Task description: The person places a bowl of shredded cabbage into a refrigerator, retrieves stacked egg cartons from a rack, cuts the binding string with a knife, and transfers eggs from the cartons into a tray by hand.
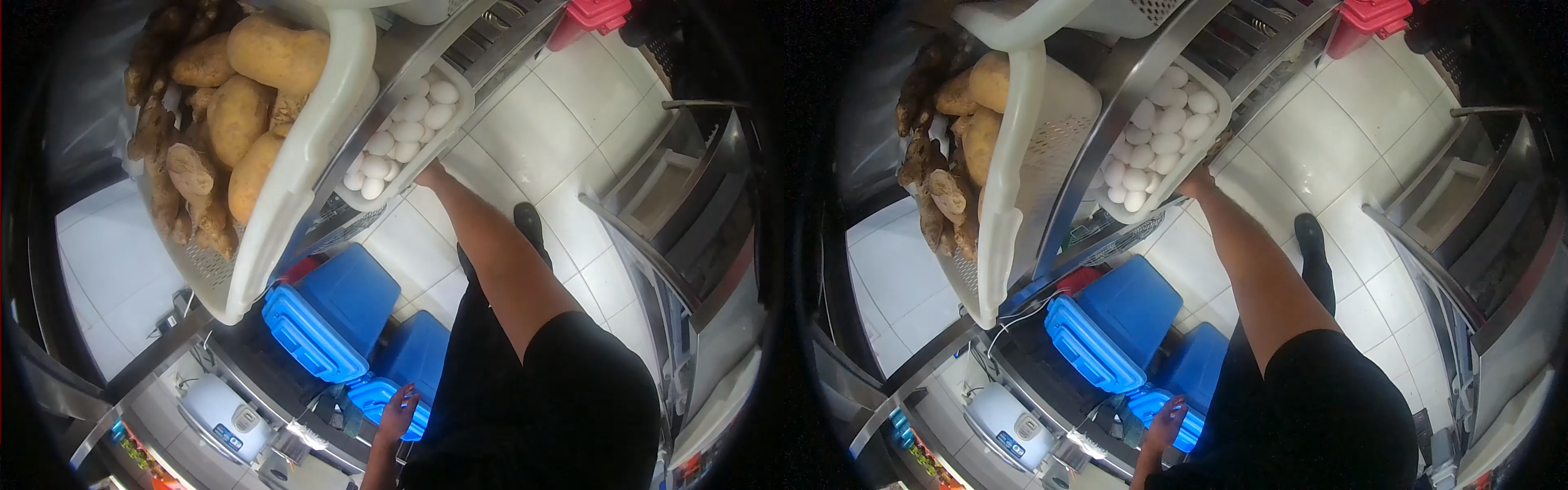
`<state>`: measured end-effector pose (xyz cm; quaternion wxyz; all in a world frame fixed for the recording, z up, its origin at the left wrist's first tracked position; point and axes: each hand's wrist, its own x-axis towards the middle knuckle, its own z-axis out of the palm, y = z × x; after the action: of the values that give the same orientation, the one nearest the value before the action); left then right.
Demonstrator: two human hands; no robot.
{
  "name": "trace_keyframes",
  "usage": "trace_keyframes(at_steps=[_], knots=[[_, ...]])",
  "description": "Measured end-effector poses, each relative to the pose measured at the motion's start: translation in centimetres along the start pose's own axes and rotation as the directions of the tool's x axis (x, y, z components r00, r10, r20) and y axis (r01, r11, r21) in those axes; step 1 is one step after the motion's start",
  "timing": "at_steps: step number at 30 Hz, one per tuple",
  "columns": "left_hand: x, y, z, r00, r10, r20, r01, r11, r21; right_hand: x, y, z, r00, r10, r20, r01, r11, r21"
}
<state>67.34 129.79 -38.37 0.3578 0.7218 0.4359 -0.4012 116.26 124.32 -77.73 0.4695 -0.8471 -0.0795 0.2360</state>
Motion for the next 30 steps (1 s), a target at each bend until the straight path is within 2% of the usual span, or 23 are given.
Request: trace_keyframes(at_steps=[2, 5, 8, 9, 12, 15, 17, 19, 21, 24, 27, 30], knots=[[0.4, -0.1, 0.1, 1.000, 0.015, -0.009, -0.015, 1.000, 0.006, -0.7, -0.9, -0.7, 0.999, -0.054, 0.007, 0.054, 0.998, -0.019], [0.4, -1.0, 0.1, 0.999, 0.027, -0.030, -0.026, 0.999, 0.019, 0.0, -0.4, -0.4, 0.996, -0.019, 0.091, -0.010, 0.953, 0.302], [0.4, -0.8, 0.5, 0.999, 0.014, -0.037, -0.012, 0.998, 0.062, 1.8, 1.5, 3.6, 0.959, -0.158, -0.233, 0.229, 0.920, 0.318], [0.4, -1.3, 0.7, 0.999, 0.017, -0.038, -0.015, 0.997, 0.075, 2.4, 2.4, 5.3, 0.980, -0.092, -0.176, 0.130, 0.966, 0.222], [0.2, -1.9, 1.4, 1.000, -0.022, -0.014, 0.022, 0.998, 0.054, 0.2, 0.6, 2.0, 0.992, 0.092, 0.089, -0.088, 0.995, -0.048], [0.5, -1.6, 2.3, 0.999, -0.035, 0.040, 0.033, 0.998, 0.055, -1.2, -1.1, -3.0, 0.985, 0.057, 0.162, -0.032, 0.988, -0.149], [0.8, -1.2, 2.7, 0.998, -0.023, 0.055, 0.020, 0.998, 0.051, -1.7, -1.2, -4.8, 0.979, 0.052, 0.196, -0.045, 0.998, -0.040], [1.0, 0.2, 2.9, 0.999, -0.027, 0.047, 0.024, 0.997, 0.075, -1.8, -1.2, -5.6, 0.988, 0.004, 0.156, -0.004, 1.000, -0.002], [1.2, 0.4, 3.0, 0.999, 0.005, 0.040, -0.006, 0.999, 0.037, -1.7, 0.9, -3.3, 0.995, -0.080, 0.051, 0.082, 0.996, -0.037], [1.1, 1.6, 2.5, 0.999, 0.013, 0.045, -0.014, 1.000, 0.020, -0.5, 4.9, 0.0, 0.993, -0.115, 0.040, 0.116, 0.993, -0.002], [1.2, 2.2, 2.3, 0.999, 0.004, 0.050, -0.007, 0.999, 0.043, -3.3, 2.4, -4.8, 0.999, 0.027, 0.024, -0.031, 0.982, 0.184], [1.8, 3.4, 1.9, 0.999, 0.021, 0.050, -0.024, 0.997, 0.078, -4.6, 4.3, -6.7, 0.996, 0.068, 0.064, -0.087, 0.928, 0.363]])
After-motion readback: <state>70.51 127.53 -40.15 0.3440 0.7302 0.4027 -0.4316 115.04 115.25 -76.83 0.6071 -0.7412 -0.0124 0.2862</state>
